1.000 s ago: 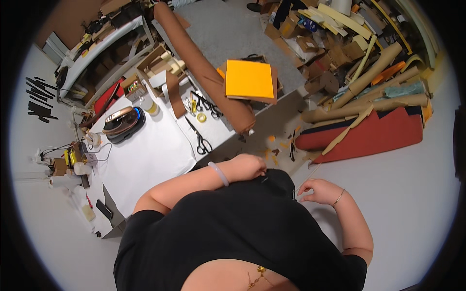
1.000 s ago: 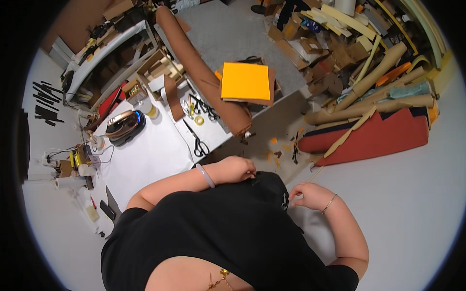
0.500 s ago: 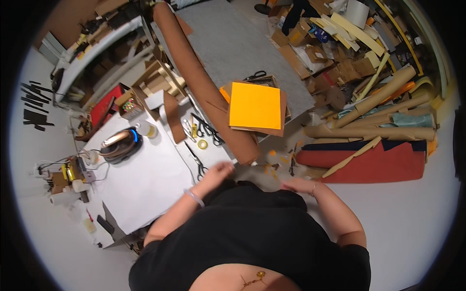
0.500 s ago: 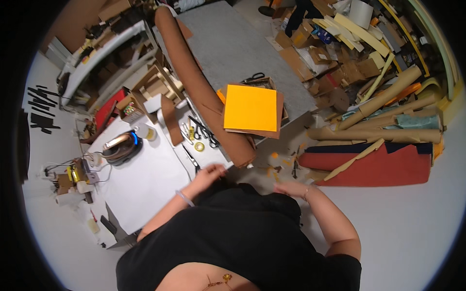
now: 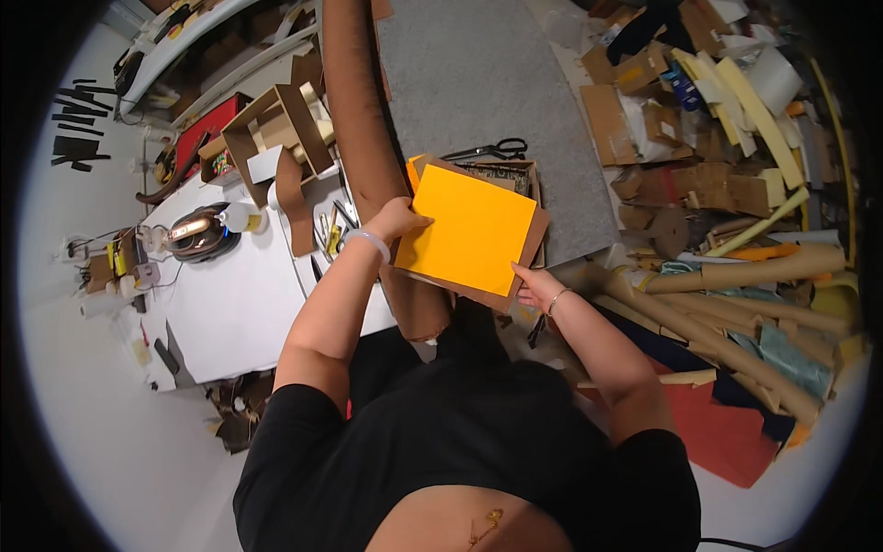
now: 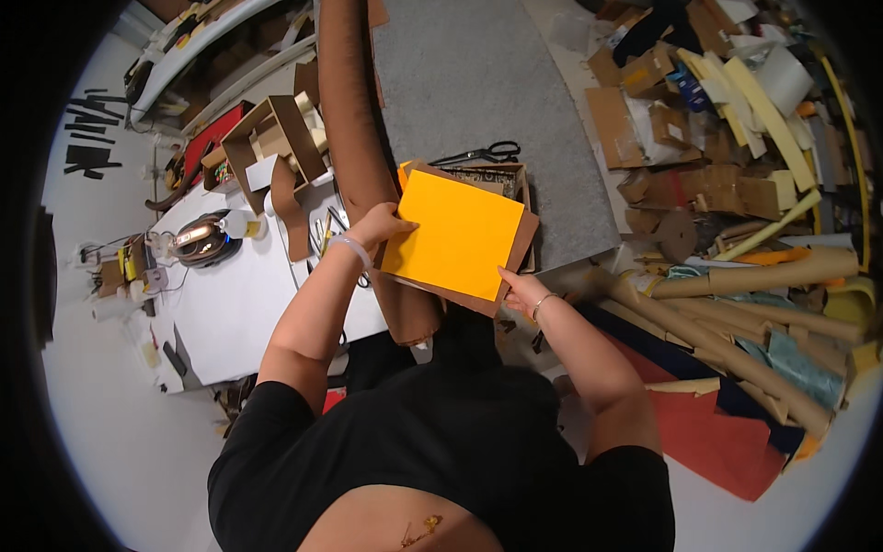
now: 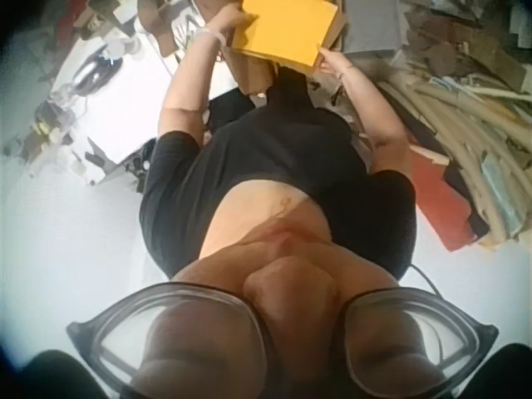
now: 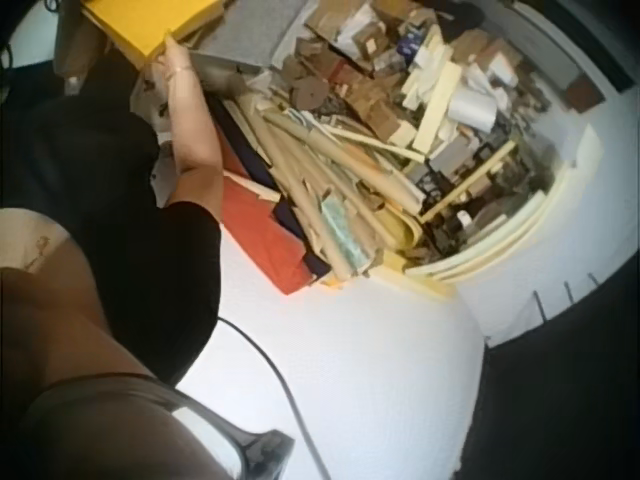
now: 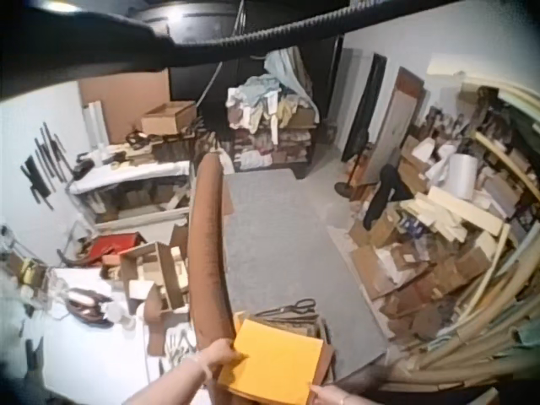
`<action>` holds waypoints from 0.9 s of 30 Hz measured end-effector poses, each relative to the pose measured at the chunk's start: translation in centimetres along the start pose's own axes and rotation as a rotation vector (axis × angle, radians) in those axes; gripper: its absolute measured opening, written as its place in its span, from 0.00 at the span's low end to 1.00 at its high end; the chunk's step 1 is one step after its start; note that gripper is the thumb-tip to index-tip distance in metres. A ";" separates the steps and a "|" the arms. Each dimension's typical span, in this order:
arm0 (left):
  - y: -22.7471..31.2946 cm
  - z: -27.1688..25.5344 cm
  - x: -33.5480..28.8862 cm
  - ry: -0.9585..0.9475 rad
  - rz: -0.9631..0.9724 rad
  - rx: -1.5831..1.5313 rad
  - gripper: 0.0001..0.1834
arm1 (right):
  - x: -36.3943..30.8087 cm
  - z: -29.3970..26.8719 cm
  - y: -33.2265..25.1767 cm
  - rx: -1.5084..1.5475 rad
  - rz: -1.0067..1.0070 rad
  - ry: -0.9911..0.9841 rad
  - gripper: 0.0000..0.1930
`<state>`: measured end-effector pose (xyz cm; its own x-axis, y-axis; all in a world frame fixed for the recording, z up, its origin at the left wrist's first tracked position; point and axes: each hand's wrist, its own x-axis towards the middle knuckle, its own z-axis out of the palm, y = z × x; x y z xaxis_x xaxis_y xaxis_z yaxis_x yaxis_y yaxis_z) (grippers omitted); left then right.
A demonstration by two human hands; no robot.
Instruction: The person selects a roll of patterned fabric and unrolls it on a work table. They place a rectangular cardboard template on the fabric, trace its outline with a pencil, and then use scissors to cut the fabric along the marked lines. The person repeats this process to cut a second piece of fabric.
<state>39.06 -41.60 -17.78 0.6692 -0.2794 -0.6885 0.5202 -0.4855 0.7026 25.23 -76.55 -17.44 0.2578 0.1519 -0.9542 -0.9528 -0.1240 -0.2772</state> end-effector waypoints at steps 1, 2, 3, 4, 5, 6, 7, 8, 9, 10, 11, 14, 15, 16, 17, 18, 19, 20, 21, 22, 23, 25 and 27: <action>0.1 0.0 -0.8 -0.046 -0.014 -0.105 0.28 | -0.4 -0.5 -0.6 0.024 0.046 0.011 0.43; -0.1 0.1 -1.6 -0.092 -0.027 -0.210 0.26 | -0.8 -0.8 -0.7 0.062 0.055 -0.052 0.42; -1.0 0.2 -2.1 -0.122 -0.070 -0.246 0.22 | -1.3 -1.1 -0.8 0.094 0.058 -0.112 0.41; -0.8 0.5 -3.5 -0.147 -0.083 -0.359 0.20 | -1.5 -1.6 -0.9 0.127 0.060 -0.167 0.40; -1.5 0.9 -4.2 -0.192 -0.088 -0.467 0.21 | -1.4 -2.1 -0.9 0.114 0.050 -0.158 0.35; -2.3 1.4 -5.1 -0.230 -0.094 -0.577 0.23 | -1.6 -2.4 -1.5 -0.010 0.057 -0.131 0.35; -1.9 2.2 -6.3 -0.223 -0.139 -0.646 0.22 | -2.3 -2.7 -2.3 -0.134 0.061 -0.099 0.34; -1.5 2.8 -7.8 -0.217 -0.184 -0.715 0.22 | -2.5 -3.0 -2.9 -0.257 0.063 -0.069 0.34; 0.3 3.4 -9.8 -0.163 -0.227 -0.729 0.24 | -2.5 -3.4 -2.9 -0.341 -0.008 -0.041 0.31; 0.6 4.4 -11.0 -0.117 -0.226 -0.741 0.26 | -2.4 -3.8 -3.3 -0.521 -0.080 -0.007 0.31; -0.7 5.4 -11.5 -0.104 -0.216 -0.796 0.27 | -2.3 -4.1 -3.8 -0.700 -0.155 0.025 0.30; -4.1 8.2 -12.6 0.018 -0.228 -0.861 0.32 | -1.6 -5.2 -4.7 -0.819 -0.375 -0.008 0.27; -4.7 8.5 -13.1 0.069 -0.256 -0.854 0.34 | -1.3 -5.4 -5.2 -0.789 -0.448 -0.040 0.25; -4.8 9.0 -14.1 0.126 -0.201 -0.911 0.34 | -2.4 -4.6 -7.0 -0.781 -0.462 -0.079 0.23; -5.0 9.6 -15.1 0.181 -0.144 -0.967 0.34 | -3.5 -3.6 -8.9 -0.773 -0.476 -0.119 0.22; -5.6 9.9 -16.2 0.232 -0.129 -1.017 0.32 | -4.2 -2.5 -10.7 -0.763 -0.492 -0.157 0.20; -6.9 9.7 -17.3 0.274 -0.114 -1.065 0.31 | -3.3 -2.0 -11.6 -0.587 -0.480 -0.199 0.15; -8.3 9.6 -18.5 0.319 -0.100 -1.115 0.29 | -1.0 -2.5 -12.7 -0.399 -0.433 -0.234 0.13; -9.7 9.8 -20.3 0.404 -0.109 -1.154 0.29 | -1.1 -1.6 -15.8 -0.354 -0.483 -0.200 0.11; -10.9 9.9 -21.6 0.473 -0.113 -1.184 0.29 | 2.7 -2.6 -17.3 -0.390 -0.664 -0.081 0.11; -12.7 10.2 -22.7 0.569 -0.097 -1.174 0.29 | 6.4 -3.8 -19.6 -0.462 -0.879 0.028 0.12; -15.3 11.9 -26.3 0.704 -0.086 -1.306 0.28 | 9.1 -3.1 -25.0 -0.795 -0.944 0.357 0.11; -16.4 12.9 -28.6 0.805 -0.078 -1.410 0.27 | 15.4 -6.2 -27.5 -1.089 -0.937 0.380 0.19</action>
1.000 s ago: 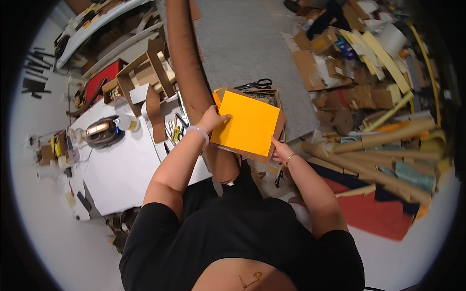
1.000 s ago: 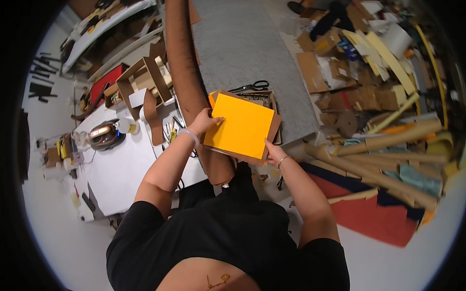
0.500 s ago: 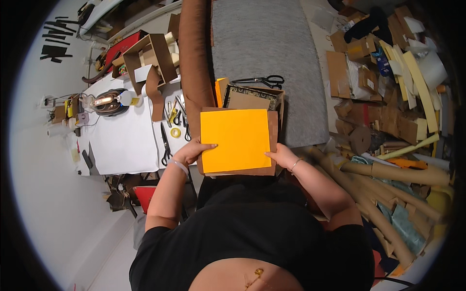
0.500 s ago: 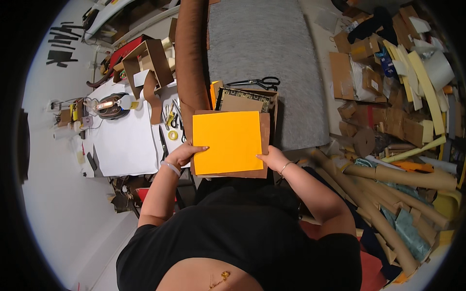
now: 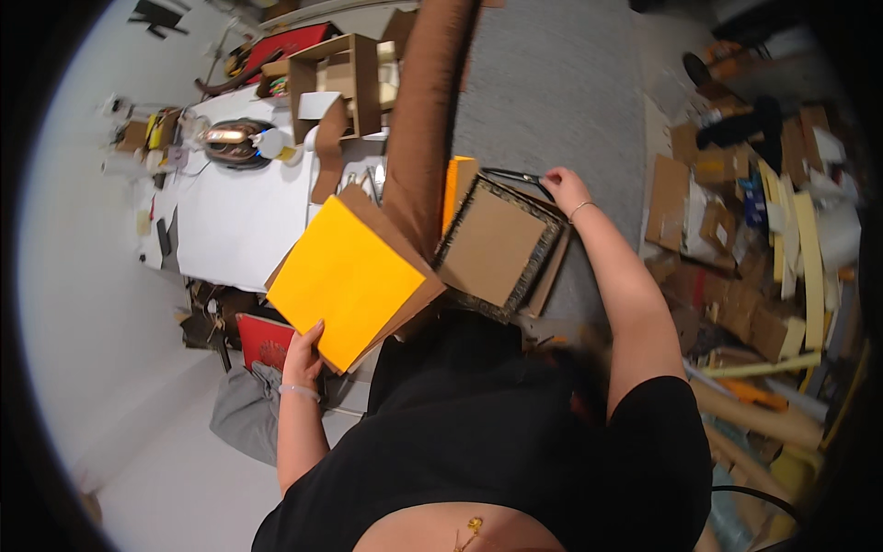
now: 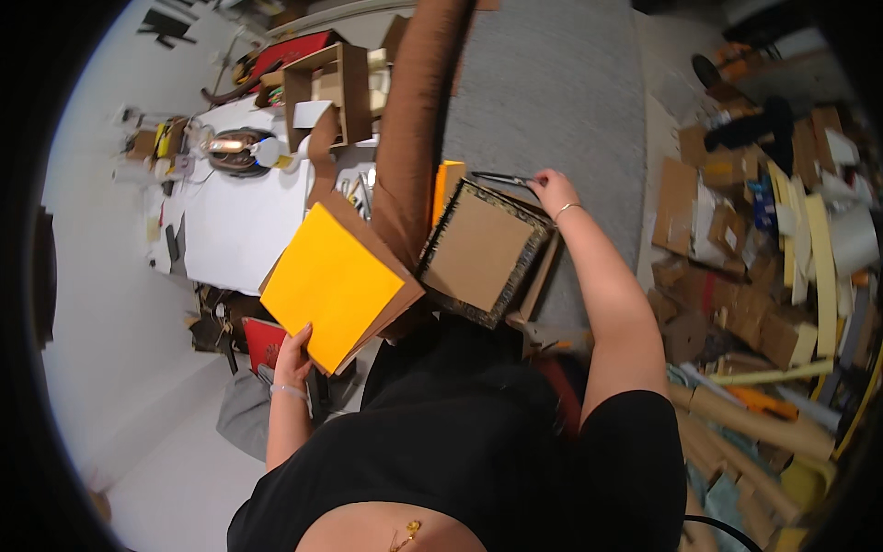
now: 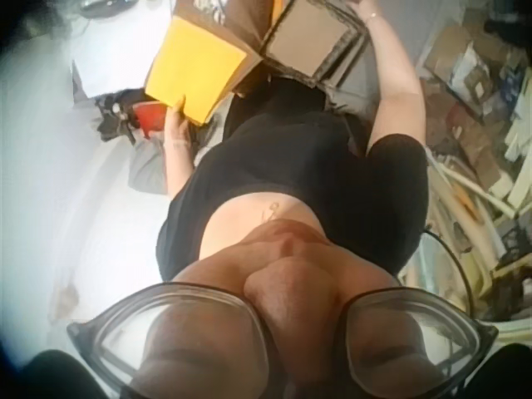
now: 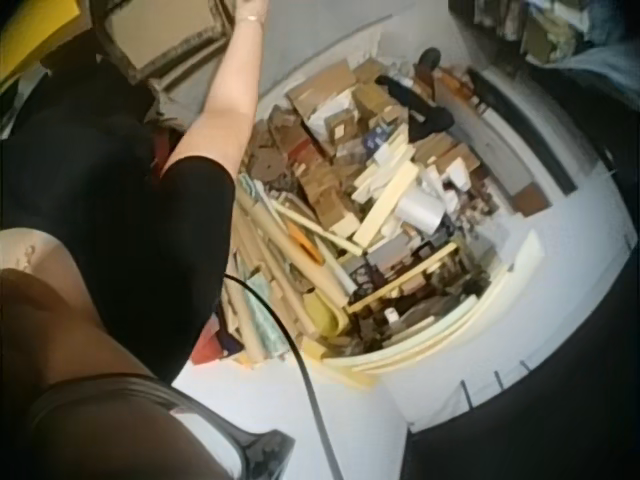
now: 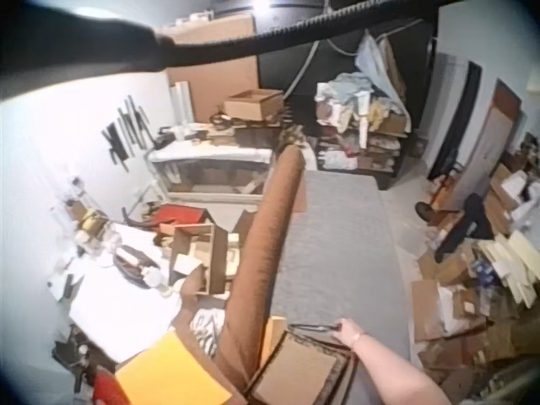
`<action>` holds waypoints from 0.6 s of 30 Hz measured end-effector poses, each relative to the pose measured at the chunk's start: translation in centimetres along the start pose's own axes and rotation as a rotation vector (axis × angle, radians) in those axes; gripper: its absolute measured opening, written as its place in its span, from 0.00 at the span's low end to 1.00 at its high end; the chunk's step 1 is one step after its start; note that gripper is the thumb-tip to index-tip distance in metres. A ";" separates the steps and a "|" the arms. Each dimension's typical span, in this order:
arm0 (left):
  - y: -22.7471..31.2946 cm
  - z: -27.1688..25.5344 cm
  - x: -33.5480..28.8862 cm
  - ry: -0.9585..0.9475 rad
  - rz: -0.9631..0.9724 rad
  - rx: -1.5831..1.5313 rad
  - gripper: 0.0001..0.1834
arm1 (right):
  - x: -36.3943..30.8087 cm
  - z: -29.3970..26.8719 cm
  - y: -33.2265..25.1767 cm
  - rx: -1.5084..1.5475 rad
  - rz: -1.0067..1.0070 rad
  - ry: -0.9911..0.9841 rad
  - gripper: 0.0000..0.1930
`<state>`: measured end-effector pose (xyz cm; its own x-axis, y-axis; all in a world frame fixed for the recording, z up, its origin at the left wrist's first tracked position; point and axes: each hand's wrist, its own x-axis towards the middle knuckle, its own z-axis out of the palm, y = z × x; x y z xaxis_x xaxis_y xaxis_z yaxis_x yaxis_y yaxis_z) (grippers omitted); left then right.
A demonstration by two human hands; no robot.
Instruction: The person selects a roll of patterned fabric and unrolls it on a work table. They place a rectangular cardboard template on the fabric, trace its outline with a pencil, and then use scissors to cut the fabric along the marked lines. The person repeats this process to cut a second piece of fabric.
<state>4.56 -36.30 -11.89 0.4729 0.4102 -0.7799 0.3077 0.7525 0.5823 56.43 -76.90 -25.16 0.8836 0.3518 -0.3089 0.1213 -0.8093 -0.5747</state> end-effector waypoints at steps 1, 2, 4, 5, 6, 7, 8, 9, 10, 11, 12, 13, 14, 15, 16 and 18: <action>-0.1 -1.1 -0.9 0.057 0.014 -0.047 0.27 | 2.0 0.4 1.2 -0.158 0.042 -0.152 0.27; 0.1 -1.6 -1.4 0.092 0.040 -0.090 0.27 | 3.5 0.5 3.1 -0.307 0.023 -0.271 0.33; -0.8 -4.2 -3.1 0.171 0.074 -0.174 0.26 | 5.6 1.2 2.1 -0.535 -0.014 -0.392 0.34; -1.5 -5.7 -3.9 0.211 0.089 -0.215 0.26 | 6.3 1.5 0.4 -0.595 -0.004 -0.451 0.32; -2.4 -7.1 -4.8 0.237 0.099 -0.277 0.25 | 6.5 1.4 -1.6 -0.660 0.010 -0.507 0.30; -3.2 -8.1 -5.2 0.263 0.099 -0.299 0.25 | 6.8 1.3 -2.6 -0.722 -0.037 -0.523 0.28; -3.8 -9.0 -5.7 0.288 0.098 -0.319 0.25 | 7.1 1.4 -3.5 -0.781 -0.082 -0.537 0.26; -4.4 -9.3 -5.9 0.306 0.089 -0.340 0.25 | 7.4 1.3 -4.1 -0.846 -0.118 -0.548 0.24; -4.9 -9.5 -6.2 0.312 0.085 -0.374 0.24 | 7.9 1.3 -4.7 -0.856 -0.082 -0.531 0.21; -5.4 -9.7 -6.5 0.321 0.096 -0.385 0.24 | 8.5 2.0 -5.2 -0.753 -0.172 -0.432 0.21; -5.8 -9.4 -6.5 0.322 0.101 -0.395 0.24 | 9.0 2.6 -5.5 -0.653 -0.251 -0.332 0.22; -6.2 -9.2 -6.5 0.326 0.108 -0.406 0.24 | 9.6 3.1 -6.2 -0.548 -0.333 -0.234 0.22; -6.6 -9.1 -6.3 0.321 0.111 -0.418 0.24 | 10.7 4.2 -7.6 -0.353 -0.256 -0.264 0.25; -6.7 -9.0 -6.1 0.315 0.115 -0.426 0.24 | 11.5 5.7 -9.6 -0.155 -0.174 -0.290 0.28; -7.1 -9.0 -6.4 0.321 0.123 -0.438 0.24 | 11.3 6.9 -12.7 -0.142 -0.134 -0.379 0.33; -7.2 -8.8 -6.1 0.327 0.113 -0.439 0.24 | 11.5 8.3 -16.3 -0.252 -0.139 -0.503 0.41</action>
<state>-7.75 -39.65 -13.34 0.1808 0.5869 -0.7892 -0.1359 0.8096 0.5710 60.87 -55.73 -25.61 0.5352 0.5932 -0.6014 0.3796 -0.8049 -0.4561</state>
